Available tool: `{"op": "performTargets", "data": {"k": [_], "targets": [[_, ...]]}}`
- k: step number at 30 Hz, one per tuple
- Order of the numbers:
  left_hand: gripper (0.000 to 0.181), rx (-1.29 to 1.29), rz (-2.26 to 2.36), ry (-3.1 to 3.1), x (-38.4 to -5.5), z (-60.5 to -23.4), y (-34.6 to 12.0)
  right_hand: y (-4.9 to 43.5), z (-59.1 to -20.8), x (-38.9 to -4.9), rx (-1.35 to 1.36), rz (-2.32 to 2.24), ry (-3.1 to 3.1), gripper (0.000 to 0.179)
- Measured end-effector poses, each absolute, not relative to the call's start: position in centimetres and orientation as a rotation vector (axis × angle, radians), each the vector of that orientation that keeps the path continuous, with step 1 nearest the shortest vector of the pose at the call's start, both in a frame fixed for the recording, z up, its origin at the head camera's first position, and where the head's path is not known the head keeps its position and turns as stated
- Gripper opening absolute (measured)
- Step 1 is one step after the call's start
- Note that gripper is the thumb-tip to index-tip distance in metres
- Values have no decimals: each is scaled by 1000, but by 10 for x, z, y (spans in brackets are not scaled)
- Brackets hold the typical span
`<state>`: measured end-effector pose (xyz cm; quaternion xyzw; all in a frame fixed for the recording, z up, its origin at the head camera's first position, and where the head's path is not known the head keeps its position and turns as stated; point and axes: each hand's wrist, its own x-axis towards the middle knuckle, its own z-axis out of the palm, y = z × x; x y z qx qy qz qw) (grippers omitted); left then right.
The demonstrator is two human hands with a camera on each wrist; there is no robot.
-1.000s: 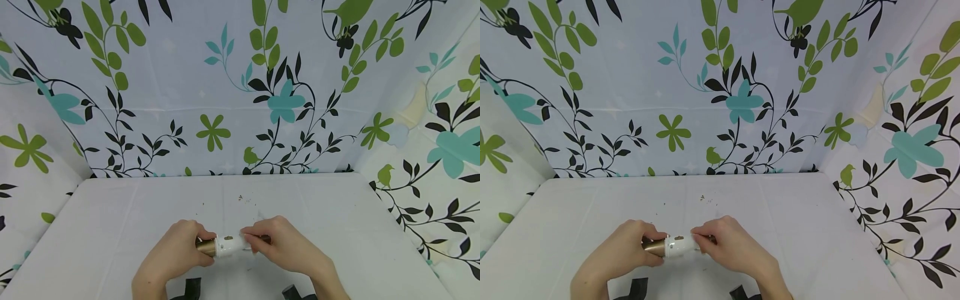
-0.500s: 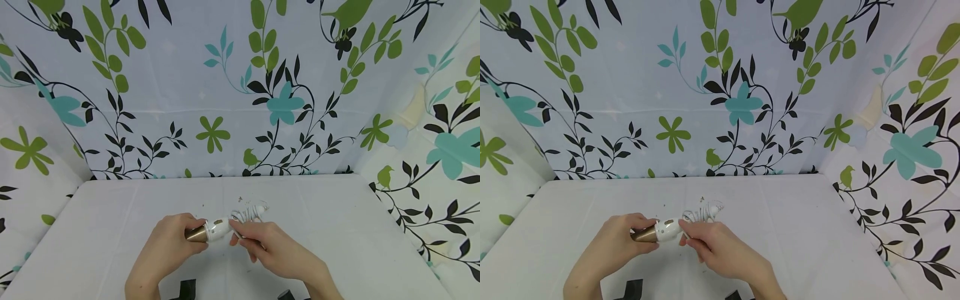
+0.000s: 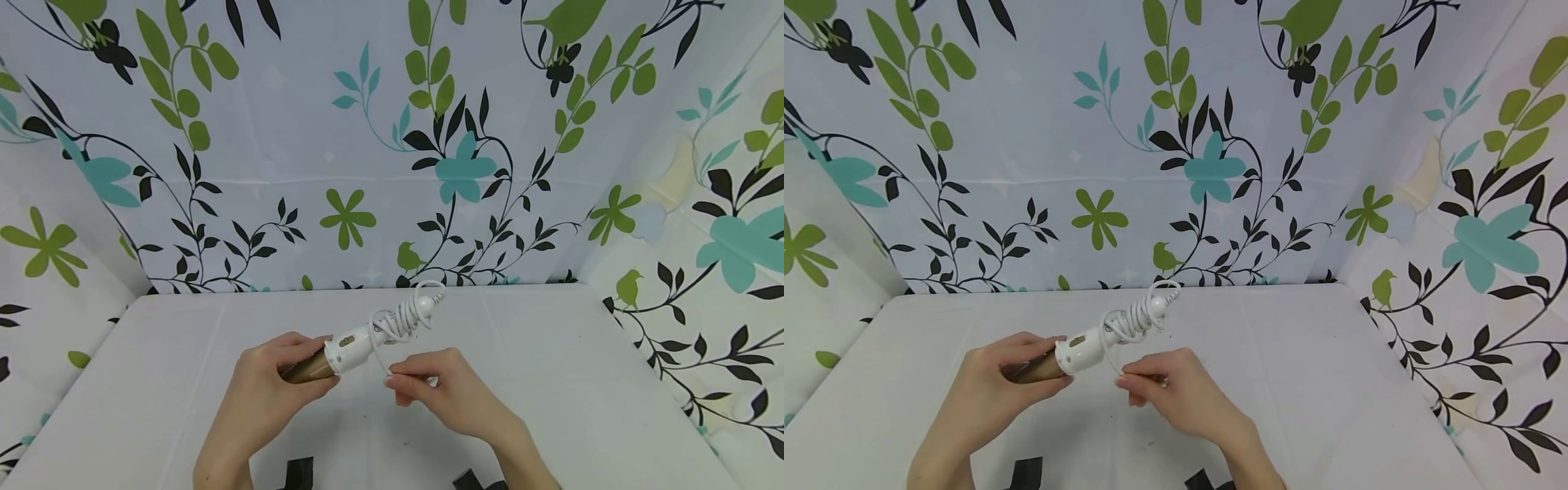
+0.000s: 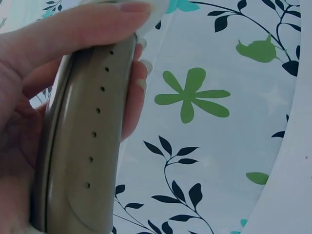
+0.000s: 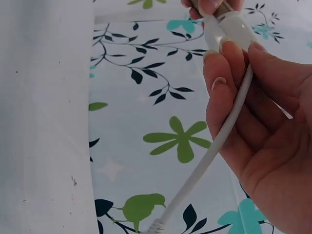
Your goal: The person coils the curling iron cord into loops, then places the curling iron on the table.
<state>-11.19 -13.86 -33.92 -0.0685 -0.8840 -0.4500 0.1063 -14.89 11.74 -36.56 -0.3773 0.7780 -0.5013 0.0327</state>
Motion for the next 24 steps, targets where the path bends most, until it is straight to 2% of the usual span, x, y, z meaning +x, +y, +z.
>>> {"op": "performTargets", "data": {"k": [10, 16, 19, 24], "targets": [[44, -630, -1474, -2494, -106, -344, -142, 131, -370, -152, -1002, -1493, 2462, 5], [45, -868, -1483, -2485, -105, -345, -146, 135, -369, -157, -1340, -1395, 2544, 16], [46, -937, -1493, -2502, -105, -345, -148, 135, -369, -163, -1462, -1477, 2463, 13], [46, -938, -1558, -2581, -105, -343, -149, 138, -370, -167, -1456, -1485, 2543, 9]]}}
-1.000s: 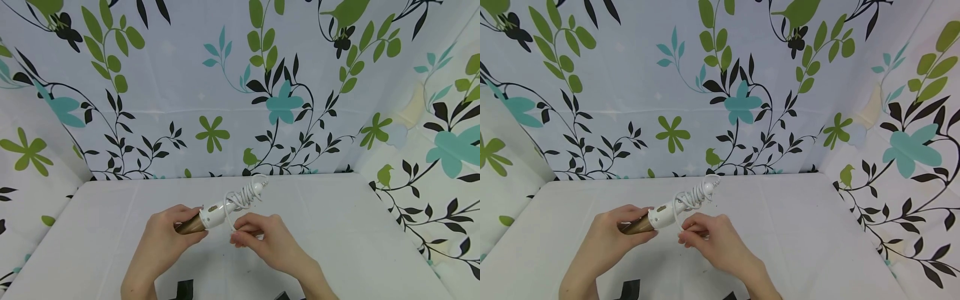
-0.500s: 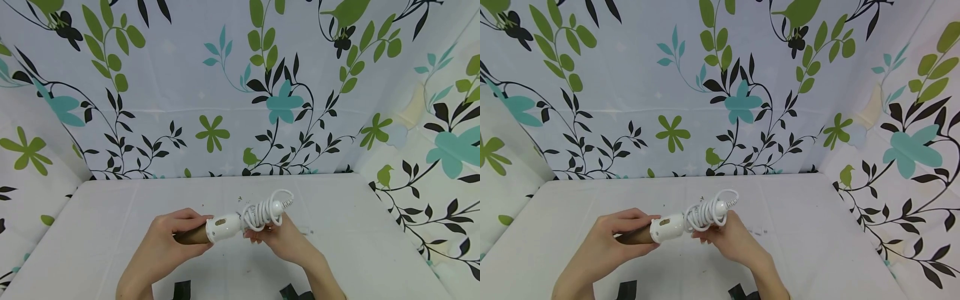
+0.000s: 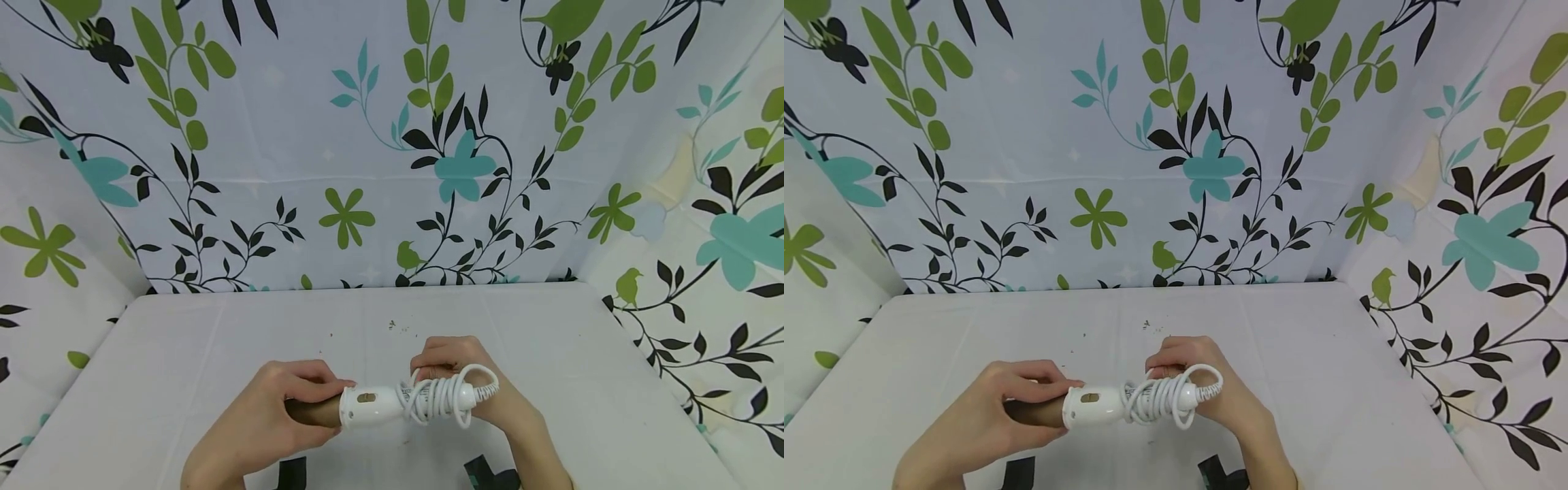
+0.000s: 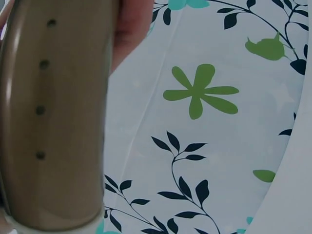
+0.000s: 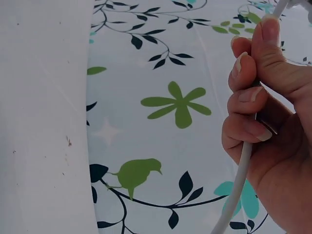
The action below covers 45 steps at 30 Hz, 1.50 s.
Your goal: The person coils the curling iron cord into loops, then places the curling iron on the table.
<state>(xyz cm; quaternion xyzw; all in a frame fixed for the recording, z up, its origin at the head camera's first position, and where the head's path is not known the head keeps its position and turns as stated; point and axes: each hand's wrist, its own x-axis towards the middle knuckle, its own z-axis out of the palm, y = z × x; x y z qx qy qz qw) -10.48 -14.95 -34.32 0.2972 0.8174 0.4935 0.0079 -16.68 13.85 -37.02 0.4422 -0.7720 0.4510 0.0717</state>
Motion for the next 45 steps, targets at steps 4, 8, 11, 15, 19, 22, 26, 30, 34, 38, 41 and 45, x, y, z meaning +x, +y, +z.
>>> {"op": "performTargets", "data": {"k": [4, 8, 11, 15, 19, 22, 26, 30, 34, 38, 41, 45], "targets": [[44, 944, 1561, 2512, -104, -343, -150, 140, -372, -168, 1330, 1432, -2411, 7], [44, 955, 1541, 2498, -104, -344, -150, 146, -374, -172, 1432, 1442, -2440, 8], [46, 927, 1492, 2498, -106, -344, -149, 149, -374, -174, 1461, 1370, -2482, 7], [47, 906, 1433, 2504, -108, -343, -148, 154, -373, -171, 1300, 1292, -2667, 7], [48, 875, 1378, 2529, -109, -343, -146, 158, -372, -170, 1171, 1296, -2785, 13], [48, 837, 1345, 2543, -109, -344, -144, 162, -372, -171, 1212, 1342, -2767, 10], [49, 794, 1302, 2557, -110, -346, -142, 168, -371, -172, 1246, 1333, -2729, 6], [49, 771, 1190, 2623, -112, -348, -135, 169, -371, -172, 1116, 1233, -2794, 5], [51, 690, 1058, 2707, -112, -349, -125, 165, -370, -171, 965, 1152, -2849, 14], [50, 615, 981, 2767, -113, -350, -117, 159, -367, -167, 935, 1180, -2819, 14], [48, 592, 931, 2817, -115, -352, -112, 155, -364, -163, 988, 1228, -2783, 9], [47, 537, 951, 2822, -120, -357, -108, 151, -361, -158, 1043, 1230, -2761, 6]]}}
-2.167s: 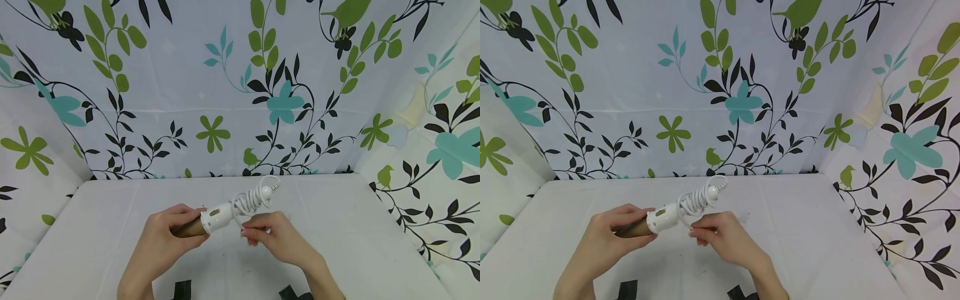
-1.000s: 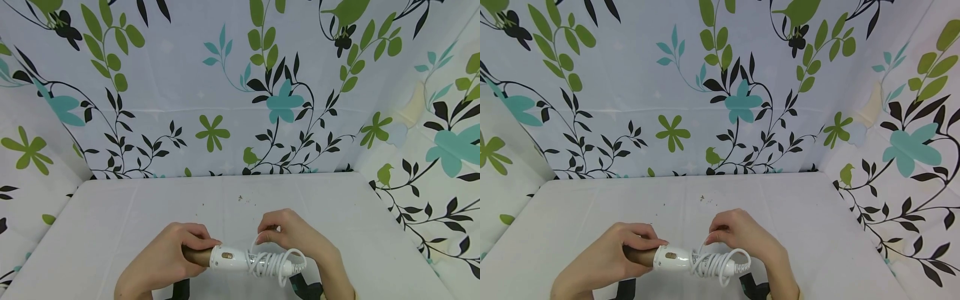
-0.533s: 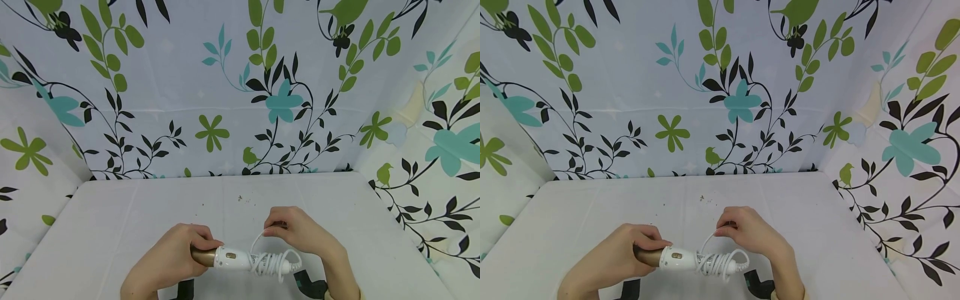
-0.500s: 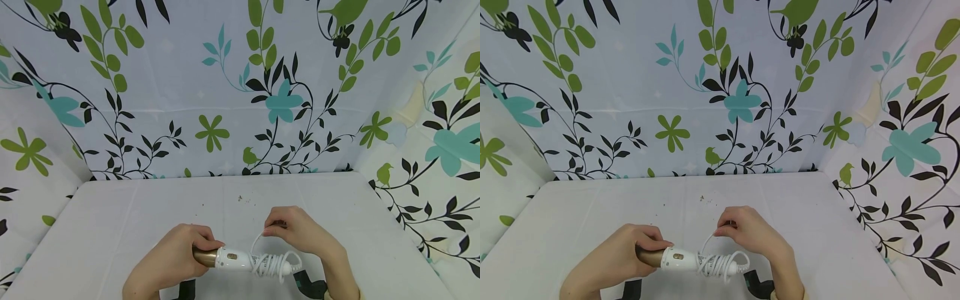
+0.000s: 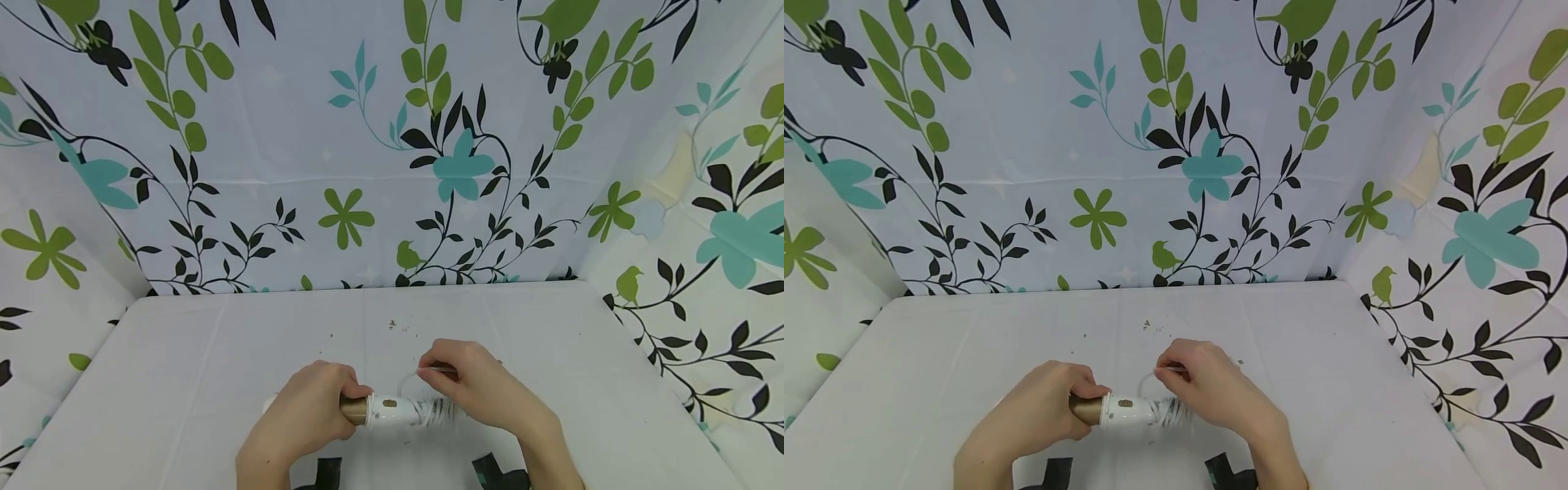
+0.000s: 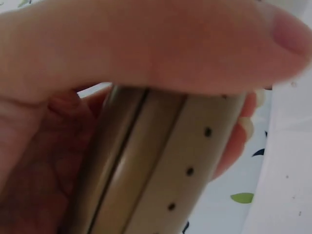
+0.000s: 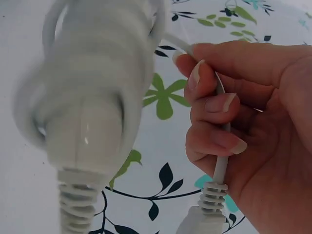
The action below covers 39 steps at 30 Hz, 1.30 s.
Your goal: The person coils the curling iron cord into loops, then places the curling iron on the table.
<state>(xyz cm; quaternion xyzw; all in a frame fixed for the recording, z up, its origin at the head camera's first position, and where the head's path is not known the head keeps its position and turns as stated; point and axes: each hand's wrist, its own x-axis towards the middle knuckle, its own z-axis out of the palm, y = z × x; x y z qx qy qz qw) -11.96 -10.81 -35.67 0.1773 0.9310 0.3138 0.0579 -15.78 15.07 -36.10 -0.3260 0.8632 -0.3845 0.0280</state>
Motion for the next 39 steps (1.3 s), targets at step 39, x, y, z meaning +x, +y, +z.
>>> {"op": "performTargets", "data": {"k": [39], "targets": [[43, 572, 1557, 3013, -119, -353, -139, 142, -376, -170, -1159, -1371, 2272, 12]]}}
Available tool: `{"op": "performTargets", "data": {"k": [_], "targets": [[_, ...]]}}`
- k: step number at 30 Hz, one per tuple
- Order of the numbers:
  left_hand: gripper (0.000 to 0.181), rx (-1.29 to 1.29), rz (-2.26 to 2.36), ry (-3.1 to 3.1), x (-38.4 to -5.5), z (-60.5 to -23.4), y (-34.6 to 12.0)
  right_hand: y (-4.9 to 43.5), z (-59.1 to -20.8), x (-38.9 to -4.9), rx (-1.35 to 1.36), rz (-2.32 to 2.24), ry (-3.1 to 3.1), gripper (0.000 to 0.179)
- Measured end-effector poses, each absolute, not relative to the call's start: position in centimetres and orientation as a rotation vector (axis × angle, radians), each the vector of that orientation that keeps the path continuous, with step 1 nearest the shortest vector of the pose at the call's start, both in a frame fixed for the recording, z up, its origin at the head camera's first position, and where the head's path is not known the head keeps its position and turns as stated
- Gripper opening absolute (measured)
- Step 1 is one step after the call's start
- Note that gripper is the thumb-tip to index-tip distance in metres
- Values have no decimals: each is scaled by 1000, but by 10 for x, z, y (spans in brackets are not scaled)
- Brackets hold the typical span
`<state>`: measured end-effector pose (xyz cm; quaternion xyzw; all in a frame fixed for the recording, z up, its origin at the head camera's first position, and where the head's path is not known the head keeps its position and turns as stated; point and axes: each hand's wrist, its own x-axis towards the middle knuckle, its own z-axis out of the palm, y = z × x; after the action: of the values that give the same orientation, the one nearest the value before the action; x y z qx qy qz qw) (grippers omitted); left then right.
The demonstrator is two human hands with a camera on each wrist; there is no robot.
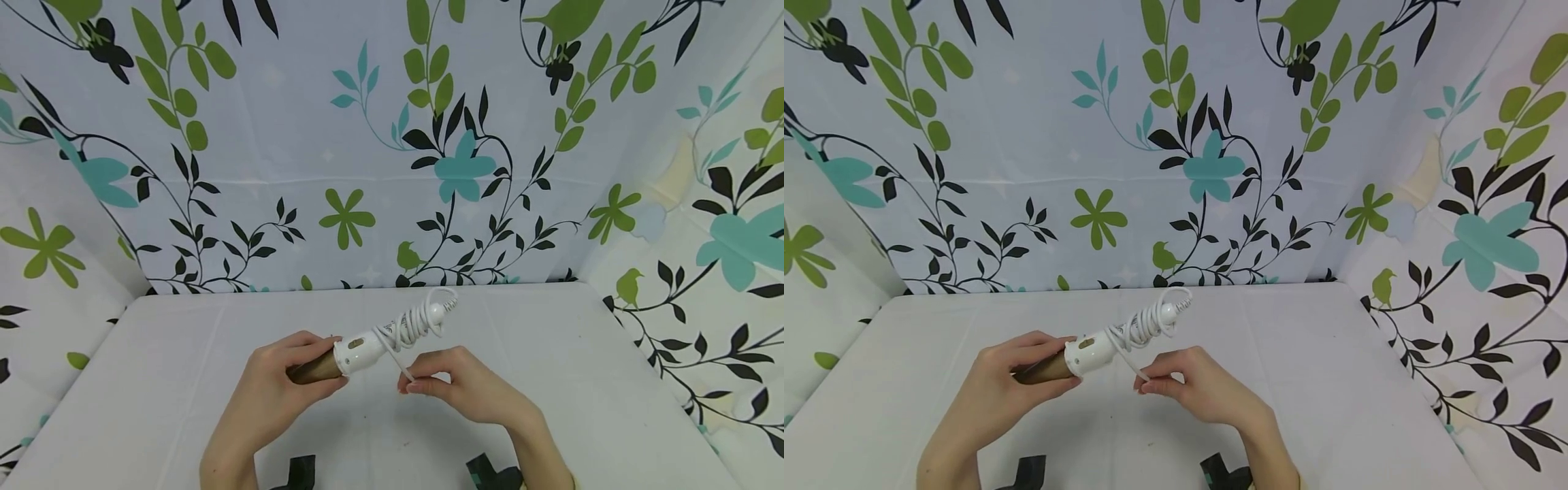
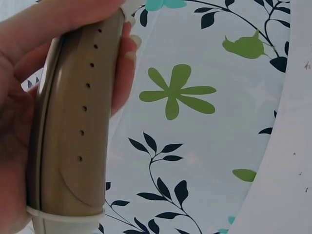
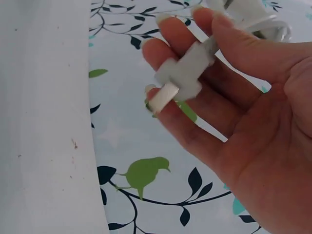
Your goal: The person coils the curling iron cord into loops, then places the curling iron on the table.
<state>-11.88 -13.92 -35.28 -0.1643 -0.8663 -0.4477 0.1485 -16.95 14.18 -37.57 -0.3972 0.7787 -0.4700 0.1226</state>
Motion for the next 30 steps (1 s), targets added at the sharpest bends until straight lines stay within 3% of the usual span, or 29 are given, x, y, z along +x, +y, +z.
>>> {"op": "performTargets", "data": {"k": [8, 16, 22, 25, 30], "targets": [[42, -708, -1417, -2494, -119, -353, -141, 144, -381, -172, -1070, -1348, 2448, 12], [47, -984, -1505, -2550, -115, -350, -141, 147, -380, -182, -1541, -1338, 2466, 12], [44, -1057, -1503, -2569, -112, -348, -142, 153, -383, -188, -1636, -1305, 2451, 8], [46, -1042, -1511, -2619, -111, -346, -141, 158, -381, -185, -1590, -1281, 2430, 6], [47, -987, -1472, -2768, -111, -345, -138, 169, -378, -179, -1291, -1221, 2368, 12]]}}
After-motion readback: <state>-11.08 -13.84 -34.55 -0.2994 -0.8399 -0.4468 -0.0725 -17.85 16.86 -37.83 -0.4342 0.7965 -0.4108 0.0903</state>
